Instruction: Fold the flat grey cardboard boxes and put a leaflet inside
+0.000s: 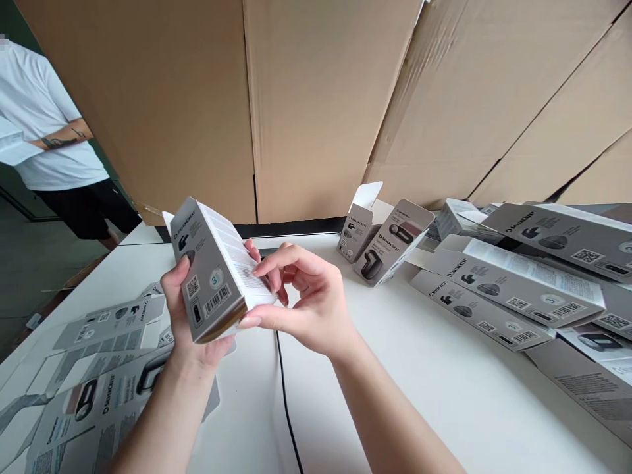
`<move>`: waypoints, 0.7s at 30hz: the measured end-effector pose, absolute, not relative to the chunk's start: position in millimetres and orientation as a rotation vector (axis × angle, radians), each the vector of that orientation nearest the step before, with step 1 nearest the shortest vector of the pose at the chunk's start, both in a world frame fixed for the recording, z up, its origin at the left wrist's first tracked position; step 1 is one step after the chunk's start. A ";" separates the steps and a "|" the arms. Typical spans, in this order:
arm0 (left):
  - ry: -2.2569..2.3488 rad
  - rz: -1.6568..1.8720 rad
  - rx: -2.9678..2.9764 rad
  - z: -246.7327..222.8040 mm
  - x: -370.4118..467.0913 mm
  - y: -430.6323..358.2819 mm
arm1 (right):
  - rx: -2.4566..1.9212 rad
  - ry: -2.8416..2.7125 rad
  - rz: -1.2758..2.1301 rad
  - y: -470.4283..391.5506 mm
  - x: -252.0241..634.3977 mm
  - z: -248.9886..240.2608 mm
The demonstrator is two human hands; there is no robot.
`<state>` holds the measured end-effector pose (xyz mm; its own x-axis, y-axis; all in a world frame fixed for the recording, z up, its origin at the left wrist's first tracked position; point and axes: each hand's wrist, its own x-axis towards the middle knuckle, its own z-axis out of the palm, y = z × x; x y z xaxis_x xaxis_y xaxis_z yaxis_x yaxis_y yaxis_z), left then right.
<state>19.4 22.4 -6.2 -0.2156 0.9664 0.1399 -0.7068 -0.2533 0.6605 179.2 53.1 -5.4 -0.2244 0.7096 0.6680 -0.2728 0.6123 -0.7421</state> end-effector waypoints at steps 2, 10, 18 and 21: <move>0.567 1.750 0.651 -6.4 19.5 21.8 | -0.389 -1.524 0.935 53.5 174.9 -8.4; 0.571 1.674 0.652 -5.5 20.5 21.7 | -0.272 -1.580 0.863 69.9 176.7 -21.0; 0.614 1.725 0.611 -6.8 24.9 24.8 | -0.389 -1.758 0.714 72.8 182.9 -25.5; 0.615 1.713 0.594 -6.7 25.4 23.8 | -0.408 -1.795 0.675 72.2 187.1 -25.0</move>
